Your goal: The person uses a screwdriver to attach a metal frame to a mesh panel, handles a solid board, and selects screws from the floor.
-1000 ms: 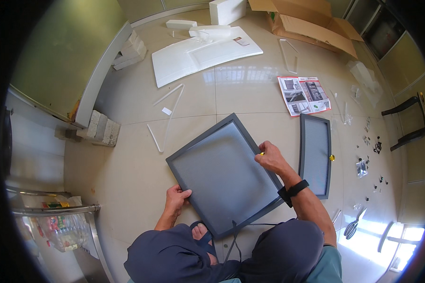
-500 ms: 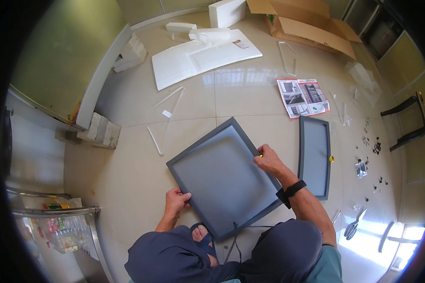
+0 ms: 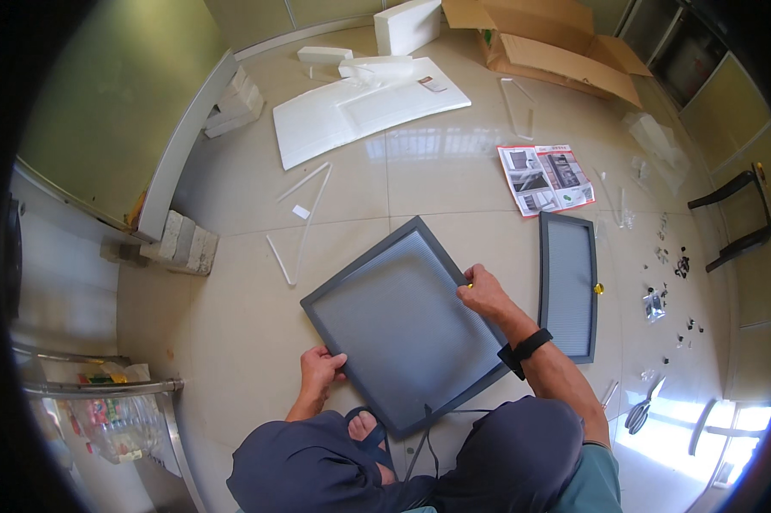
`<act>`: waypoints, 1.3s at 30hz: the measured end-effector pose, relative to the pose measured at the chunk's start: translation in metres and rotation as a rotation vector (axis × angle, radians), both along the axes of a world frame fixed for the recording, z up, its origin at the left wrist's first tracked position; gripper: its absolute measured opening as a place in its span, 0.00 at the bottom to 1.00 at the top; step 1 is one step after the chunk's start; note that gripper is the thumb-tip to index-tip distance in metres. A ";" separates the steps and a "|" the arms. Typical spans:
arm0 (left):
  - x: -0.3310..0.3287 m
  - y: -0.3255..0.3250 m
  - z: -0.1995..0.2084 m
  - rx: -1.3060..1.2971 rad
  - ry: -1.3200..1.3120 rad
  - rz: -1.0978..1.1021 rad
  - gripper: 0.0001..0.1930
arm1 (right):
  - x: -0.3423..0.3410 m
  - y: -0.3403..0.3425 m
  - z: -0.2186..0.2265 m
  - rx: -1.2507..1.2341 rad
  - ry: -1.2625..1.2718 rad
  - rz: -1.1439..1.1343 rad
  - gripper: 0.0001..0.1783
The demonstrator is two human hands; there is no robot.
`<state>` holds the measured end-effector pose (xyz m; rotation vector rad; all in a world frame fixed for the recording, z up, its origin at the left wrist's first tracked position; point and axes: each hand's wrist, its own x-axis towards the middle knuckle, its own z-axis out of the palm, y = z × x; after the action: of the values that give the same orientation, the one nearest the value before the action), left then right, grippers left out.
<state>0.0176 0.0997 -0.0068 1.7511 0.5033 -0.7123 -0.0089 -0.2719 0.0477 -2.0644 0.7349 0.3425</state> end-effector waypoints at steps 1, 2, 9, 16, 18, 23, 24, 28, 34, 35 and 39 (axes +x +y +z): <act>-0.001 0.000 0.000 0.009 -0.011 0.003 0.09 | 0.000 -0.002 -0.004 0.026 0.006 -0.003 0.26; -0.001 -0.001 0.000 0.019 -0.022 0.007 0.09 | 0.001 -0.004 -0.007 0.053 0.012 -0.005 0.26; -0.002 0.000 -0.005 0.012 -0.024 0.015 0.12 | 0.002 -0.006 -0.009 0.072 0.004 -0.014 0.27; -0.001 0.001 0.001 0.017 -0.011 0.021 0.12 | 0.006 -0.001 0.009 0.049 0.035 0.003 0.25; 0.000 0.000 -0.001 0.010 0.003 0.023 0.12 | 0.007 -0.003 0.005 0.057 0.040 -0.004 0.24; -0.002 -0.003 0.003 0.013 -0.011 0.070 0.11 | 0.004 -0.009 -0.009 -0.080 -0.009 0.054 0.26; -0.002 -0.005 0.003 0.009 -0.009 0.064 0.11 | 0.003 -0.012 -0.011 -0.085 -0.007 0.048 0.26; -0.002 -0.004 0.003 -0.009 -0.008 0.055 0.09 | -0.001 -0.015 -0.022 0.104 -0.063 -0.004 0.28; 0.001 -0.001 0.003 -0.018 0.005 0.047 0.07 | -0.008 -0.014 -0.001 0.460 -0.104 -0.119 0.34; 0.001 0.000 0.002 -0.031 0.003 0.044 0.07 | -0.010 -0.015 0.002 0.522 -0.132 -0.135 0.33; 0.001 0.004 0.002 -0.084 0.040 0.059 0.07 | -0.014 -0.020 0.005 0.553 -0.198 -0.083 0.39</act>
<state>0.0182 0.1033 -0.0049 1.6403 0.5425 -0.7178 -0.0224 -0.2920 0.0528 -1.5153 0.5293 0.2542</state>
